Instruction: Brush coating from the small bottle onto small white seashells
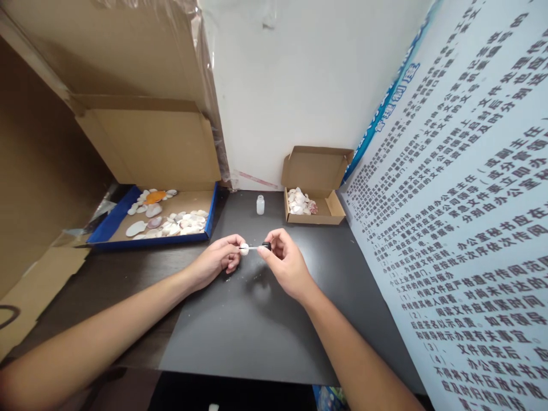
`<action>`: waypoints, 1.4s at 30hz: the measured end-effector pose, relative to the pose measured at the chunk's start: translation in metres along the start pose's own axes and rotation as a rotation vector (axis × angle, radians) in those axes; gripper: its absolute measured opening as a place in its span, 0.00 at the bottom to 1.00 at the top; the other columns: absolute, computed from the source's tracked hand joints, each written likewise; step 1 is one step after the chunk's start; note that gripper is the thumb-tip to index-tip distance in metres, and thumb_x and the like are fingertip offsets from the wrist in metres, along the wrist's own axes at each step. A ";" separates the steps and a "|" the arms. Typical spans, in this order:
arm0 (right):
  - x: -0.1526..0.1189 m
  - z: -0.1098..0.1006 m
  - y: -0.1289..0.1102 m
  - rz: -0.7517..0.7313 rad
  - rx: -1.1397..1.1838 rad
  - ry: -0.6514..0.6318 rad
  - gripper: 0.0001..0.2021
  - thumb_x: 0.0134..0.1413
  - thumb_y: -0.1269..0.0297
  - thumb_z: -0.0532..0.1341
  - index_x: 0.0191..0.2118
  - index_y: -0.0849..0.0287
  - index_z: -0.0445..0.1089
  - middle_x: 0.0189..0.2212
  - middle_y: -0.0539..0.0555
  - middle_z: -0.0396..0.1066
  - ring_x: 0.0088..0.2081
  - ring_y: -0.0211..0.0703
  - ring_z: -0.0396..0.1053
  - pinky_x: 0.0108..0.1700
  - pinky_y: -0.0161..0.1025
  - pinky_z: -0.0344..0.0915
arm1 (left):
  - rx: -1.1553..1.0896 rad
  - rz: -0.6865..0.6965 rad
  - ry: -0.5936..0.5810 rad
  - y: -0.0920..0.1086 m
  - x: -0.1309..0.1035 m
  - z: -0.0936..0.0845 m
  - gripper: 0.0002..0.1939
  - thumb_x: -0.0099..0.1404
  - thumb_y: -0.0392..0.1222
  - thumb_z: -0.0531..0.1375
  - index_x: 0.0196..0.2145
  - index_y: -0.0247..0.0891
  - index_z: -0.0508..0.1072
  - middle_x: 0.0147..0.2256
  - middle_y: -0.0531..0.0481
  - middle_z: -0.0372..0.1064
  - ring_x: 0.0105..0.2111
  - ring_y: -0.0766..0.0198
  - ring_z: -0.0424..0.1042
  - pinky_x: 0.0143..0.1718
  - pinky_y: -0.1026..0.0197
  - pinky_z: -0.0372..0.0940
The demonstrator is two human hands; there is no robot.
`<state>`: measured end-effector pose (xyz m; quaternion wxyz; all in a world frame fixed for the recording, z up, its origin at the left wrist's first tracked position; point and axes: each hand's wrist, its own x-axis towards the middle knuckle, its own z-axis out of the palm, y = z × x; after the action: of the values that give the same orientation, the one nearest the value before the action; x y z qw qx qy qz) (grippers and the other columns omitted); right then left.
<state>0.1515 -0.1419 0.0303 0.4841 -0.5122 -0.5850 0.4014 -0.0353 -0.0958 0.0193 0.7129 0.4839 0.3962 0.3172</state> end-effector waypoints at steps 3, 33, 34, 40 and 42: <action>0.001 0.000 0.001 -0.007 -0.075 0.065 0.11 0.54 0.57 0.62 0.36 0.55 0.60 0.23 0.43 0.54 0.24 0.36 0.54 0.28 0.36 0.53 | -0.004 -0.006 0.002 0.001 0.000 0.000 0.09 0.53 0.42 0.61 0.31 0.38 0.64 0.16 0.61 0.54 0.17 0.73 0.53 0.18 0.69 0.51; -0.001 0.001 -0.002 -0.057 -0.116 0.067 0.09 0.55 0.58 0.62 0.36 0.54 0.61 0.23 0.44 0.56 0.24 0.37 0.55 0.28 0.35 0.55 | 0.060 0.021 -0.020 0.000 -0.002 0.001 0.07 0.58 0.43 0.58 0.32 0.40 0.63 0.17 0.59 0.59 0.17 0.71 0.55 0.18 0.70 0.54; -0.001 0.001 -0.002 -0.053 -0.089 0.053 0.09 0.55 0.58 0.61 0.36 0.54 0.61 0.23 0.44 0.56 0.24 0.37 0.55 0.27 0.35 0.55 | 0.064 0.020 -0.027 0.000 -0.002 0.001 0.07 0.59 0.43 0.58 0.32 0.40 0.63 0.16 0.60 0.59 0.17 0.71 0.55 0.18 0.70 0.53; 0.001 0.000 0.001 -0.040 -0.107 0.067 0.10 0.56 0.57 0.61 0.36 0.54 0.60 0.23 0.44 0.56 0.24 0.37 0.55 0.28 0.36 0.55 | 0.107 0.036 -0.056 -0.004 0.000 0.000 0.08 0.60 0.44 0.58 0.33 0.40 0.62 0.16 0.61 0.57 0.16 0.72 0.54 0.19 0.70 0.51; 0.001 0.000 0.002 -0.044 -0.083 0.039 0.10 0.56 0.56 0.61 0.37 0.54 0.60 0.23 0.43 0.55 0.24 0.37 0.55 0.28 0.36 0.55 | 0.110 0.038 -0.061 -0.004 0.000 -0.001 0.09 0.60 0.45 0.59 0.33 0.40 0.61 0.16 0.61 0.57 0.16 0.72 0.54 0.19 0.70 0.52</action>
<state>0.1521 -0.1410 0.0284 0.4824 -0.5266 -0.6026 0.3561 -0.0357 -0.0967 0.0149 0.6907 0.5392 0.3821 0.2935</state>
